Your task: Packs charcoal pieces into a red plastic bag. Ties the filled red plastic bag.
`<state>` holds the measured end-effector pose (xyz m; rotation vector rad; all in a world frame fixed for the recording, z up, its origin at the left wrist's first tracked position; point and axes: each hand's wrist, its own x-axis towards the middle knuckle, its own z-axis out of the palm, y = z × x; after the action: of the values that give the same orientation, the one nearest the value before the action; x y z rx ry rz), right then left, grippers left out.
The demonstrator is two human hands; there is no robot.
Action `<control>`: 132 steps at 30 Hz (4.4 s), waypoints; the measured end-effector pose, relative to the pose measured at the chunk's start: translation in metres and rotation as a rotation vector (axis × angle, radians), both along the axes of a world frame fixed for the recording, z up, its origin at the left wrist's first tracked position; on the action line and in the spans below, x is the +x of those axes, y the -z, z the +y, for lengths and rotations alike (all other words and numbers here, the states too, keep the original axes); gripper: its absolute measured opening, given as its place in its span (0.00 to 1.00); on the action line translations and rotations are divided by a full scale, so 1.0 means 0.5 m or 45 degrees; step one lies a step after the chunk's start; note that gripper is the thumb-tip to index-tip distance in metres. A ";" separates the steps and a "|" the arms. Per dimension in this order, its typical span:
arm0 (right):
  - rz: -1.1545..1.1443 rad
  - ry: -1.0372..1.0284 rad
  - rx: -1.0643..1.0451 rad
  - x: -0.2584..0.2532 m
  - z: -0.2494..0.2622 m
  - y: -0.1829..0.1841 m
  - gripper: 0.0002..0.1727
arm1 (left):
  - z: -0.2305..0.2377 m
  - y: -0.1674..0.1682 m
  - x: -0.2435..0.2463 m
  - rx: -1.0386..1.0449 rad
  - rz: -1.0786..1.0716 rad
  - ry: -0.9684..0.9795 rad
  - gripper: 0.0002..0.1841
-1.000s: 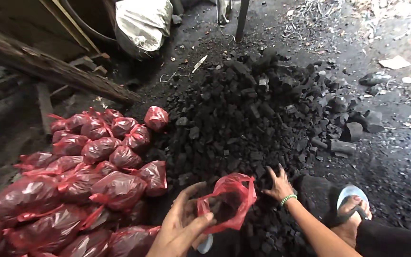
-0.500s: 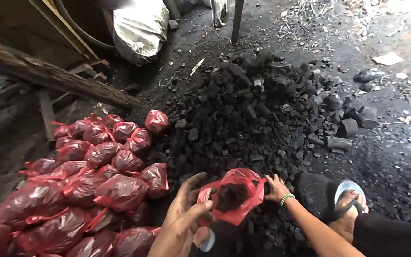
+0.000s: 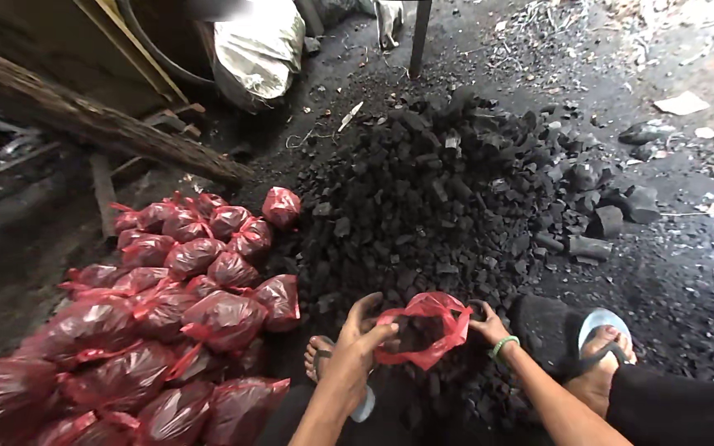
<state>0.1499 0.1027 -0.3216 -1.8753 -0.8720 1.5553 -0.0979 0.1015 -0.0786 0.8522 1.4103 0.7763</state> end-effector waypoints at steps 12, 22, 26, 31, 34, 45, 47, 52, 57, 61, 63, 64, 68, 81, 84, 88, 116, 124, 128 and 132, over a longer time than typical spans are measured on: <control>0.690 -0.385 0.548 -0.114 0.033 -0.230 0.41 | 0.005 -0.005 0.009 0.037 -0.232 -0.055 0.35; 0.130 -0.141 0.660 -0.070 0.087 -0.189 0.12 | -0.005 -0.110 -0.090 0.370 -0.345 -0.291 0.23; -0.580 -1.495 0.515 -0.146 0.025 -0.066 0.37 | -0.007 -0.128 -0.110 0.432 -0.334 -0.340 0.24; -0.701 -1.675 0.390 -0.172 -0.067 0.007 0.68 | -0.005 -0.123 -0.111 0.507 -0.218 -0.266 0.25; -0.765 -1.670 0.312 -0.127 -0.077 0.010 0.64 | -0.006 -0.127 -0.123 0.521 -0.216 -0.289 0.25; -0.885 -1.535 -0.196 -0.120 -0.069 -0.020 0.60 | -0.007 -0.132 -0.117 0.408 -0.303 -0.383 0.19; -0.852 -1.565 -0.102 -0.095 -0.080 -0.011 0.56 | -0.006 -0.130 -0.115 0.403 -0.323 -0.343 0.19; -0.735 -1.693 0.011 -0.024 -0.045 -0.009 0.44 | -0.005 -0.125 -0.109 0.384 -0.343 -0.260 0.22; -0.672 -1.447 0.059 -0.021 -0.031 -0.016 0.43 | 0.003 -0.109 -0.105 0.358 -0.284 -0.124 0.29; -0.395 -0.626 0.221 -0.007 -0.013 -0.064 0.43 | 0.002 -0.095 -0.078 0.300 -0.197 -0.056 0.32; -0.062 -0.106 0.337 -0.010 0.008 -0.114 0.45 | 0.001 -0.087 -0.061 0.276 -0.159 -0.018 0.34; 0.112 0.090 0.417 -0.024 0.015 -0.151 0.46 | 0.000 -0.082 -0.054 0.265 -0.153 -0.005 0.34; 0.371 -0.006 0.907 -0.123 0.012 -0.281 0.43 | 0.002 -0.076 -0.033 0.221 -0.167 0.016 0.36; -0.166 0.080 0.334 0.059 0.122 -0.117 0.27 | -0.010 -0.093 -0.086 0.218 -0.286 -0.172 0.32; -0.619 -0.335 -0.057 0.073 0.104 0.005 0.58 | -0.016 -0.106 -0.104 0.217 -0.277 -0.181 0.33; -0.863 -0.600 -0.181 -0.023 0.051 0.008 0.70 | -0.020 -0.112 -0.122 0.211 -0.259 -0.152 0.35; 0.075 -0.168 0.095 0.015 0.037 -0.055 0.41 | -0.009 -0.092 -0.091 0.266 -0.262 -0.022 0.38; 0.630 -0.564 0.790 -0.130 0.079 -0.289 0.38 | -0.003 -0.089 -0.048 0.241 -0.188 0.134 0.36; -0.535 -1.390 0.552 -0.164 0.103 -0.314 0.39 | 0.001 -0.093 -0.027 0.164 -0.202 0.087 0.35; -0.164 -0.890 0.877 -0.072 0.082 -0.338 0.26 | 0.001 -0.095 -0.028 0.163 -0.157 0.105 0.32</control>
<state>0.1138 0.1438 -0.1527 -1.2210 -1.9722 1.2219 -0.1116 0.1018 -0.0313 0.9393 1.2191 0.8486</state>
